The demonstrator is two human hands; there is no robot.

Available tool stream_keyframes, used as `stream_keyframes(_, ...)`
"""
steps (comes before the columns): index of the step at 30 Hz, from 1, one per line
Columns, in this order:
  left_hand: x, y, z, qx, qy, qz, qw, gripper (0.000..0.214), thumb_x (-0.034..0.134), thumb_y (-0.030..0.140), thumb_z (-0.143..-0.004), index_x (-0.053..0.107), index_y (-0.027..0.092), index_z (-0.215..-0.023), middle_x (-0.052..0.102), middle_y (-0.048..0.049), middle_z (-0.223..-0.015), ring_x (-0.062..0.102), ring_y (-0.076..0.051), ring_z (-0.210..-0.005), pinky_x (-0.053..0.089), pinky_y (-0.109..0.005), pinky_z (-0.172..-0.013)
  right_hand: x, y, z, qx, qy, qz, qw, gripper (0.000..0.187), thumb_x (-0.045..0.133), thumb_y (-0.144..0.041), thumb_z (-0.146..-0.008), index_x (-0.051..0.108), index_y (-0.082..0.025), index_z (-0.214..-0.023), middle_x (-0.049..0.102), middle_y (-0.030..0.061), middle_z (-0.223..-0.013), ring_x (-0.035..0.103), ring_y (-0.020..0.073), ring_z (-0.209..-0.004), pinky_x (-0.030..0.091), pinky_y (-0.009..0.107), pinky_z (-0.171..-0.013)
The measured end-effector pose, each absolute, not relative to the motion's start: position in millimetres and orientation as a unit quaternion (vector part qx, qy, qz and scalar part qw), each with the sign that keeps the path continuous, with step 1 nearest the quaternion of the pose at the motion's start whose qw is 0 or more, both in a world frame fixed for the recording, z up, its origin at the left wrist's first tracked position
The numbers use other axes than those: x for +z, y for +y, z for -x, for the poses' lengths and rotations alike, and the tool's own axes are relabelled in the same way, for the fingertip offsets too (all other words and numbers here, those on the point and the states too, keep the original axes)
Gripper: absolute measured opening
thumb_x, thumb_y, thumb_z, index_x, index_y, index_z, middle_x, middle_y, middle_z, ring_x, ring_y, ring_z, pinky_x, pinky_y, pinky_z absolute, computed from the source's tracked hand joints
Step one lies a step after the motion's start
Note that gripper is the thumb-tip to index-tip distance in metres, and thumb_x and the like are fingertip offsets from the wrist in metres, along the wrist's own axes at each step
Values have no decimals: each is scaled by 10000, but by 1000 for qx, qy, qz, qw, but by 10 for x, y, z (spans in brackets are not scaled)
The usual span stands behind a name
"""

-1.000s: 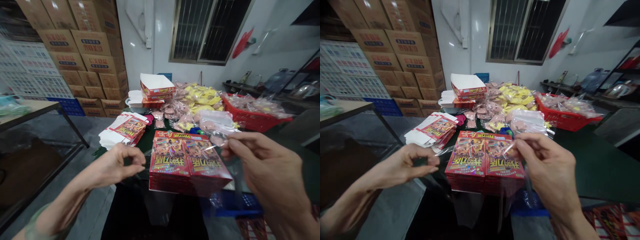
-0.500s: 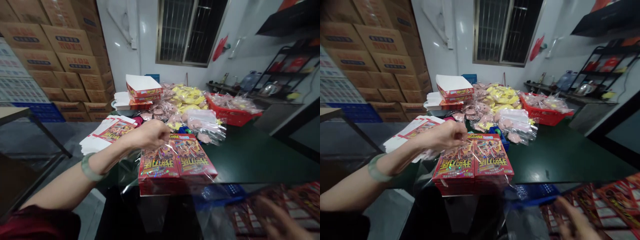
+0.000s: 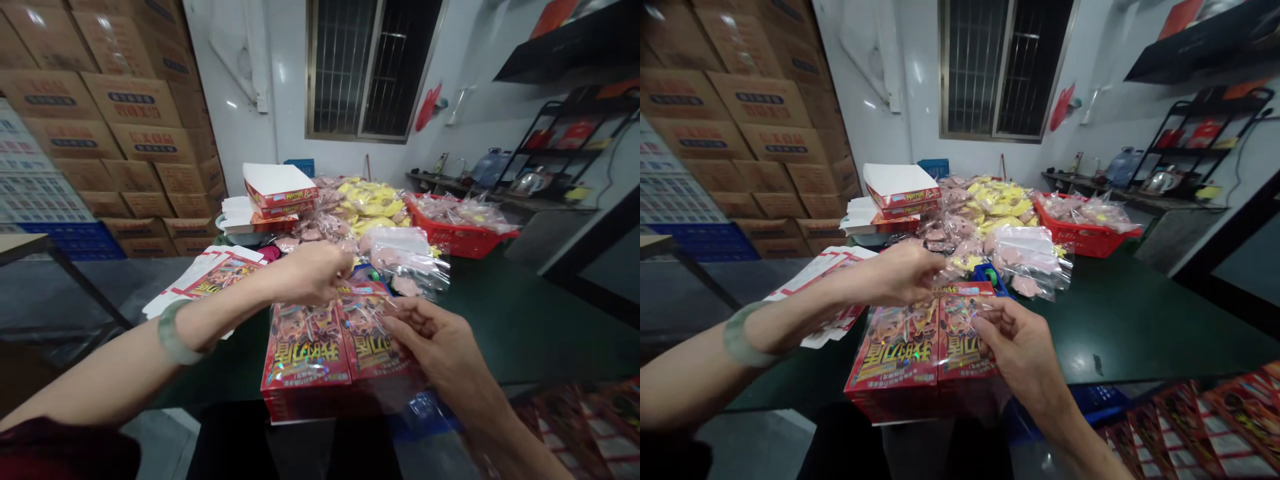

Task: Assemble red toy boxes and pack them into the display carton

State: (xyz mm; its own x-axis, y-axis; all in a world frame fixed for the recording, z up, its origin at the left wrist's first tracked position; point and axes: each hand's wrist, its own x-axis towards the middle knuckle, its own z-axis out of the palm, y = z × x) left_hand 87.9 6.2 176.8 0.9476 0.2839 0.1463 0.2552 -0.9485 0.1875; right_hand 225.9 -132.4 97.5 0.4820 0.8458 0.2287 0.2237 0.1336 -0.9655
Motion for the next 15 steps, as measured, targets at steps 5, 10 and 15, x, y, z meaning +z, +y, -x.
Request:
stream_keyframes(5,1568,283,-617,109,180,-869,447,111,609,234,-716,612,124,-711,543,25,-542,444,-71,-471,314,-198,-466,843,-1417,-2249,285,-387,589,650,263,691,-386,-714,566,-176,-811,574,-30,-534,501,85,-449,408,183,-420)
stream_keyframes(10,1421,252,-545,164,192,-824,508,150,594,240,-721,649,114,-782,563,20,-597,430,-63,-493,301,-188,-466,768,-1436,-2549,247,-335,610,675,347,715,-408,-678,531,-191,-877,563,-36,-539,493,104,-425,401,215,-395)
stream_keyframes(15,1475,212,-667,156,155,-897,384,189,534,147,-712,692,102,-808,582,4,-614,426,-69,-503,294,-191,-461,1252,-1514,-2815,-198,-409,649,610,479,732,-358,-664,595,-184,-1090,635,95,-894,618,209,-785,507,367,-706)
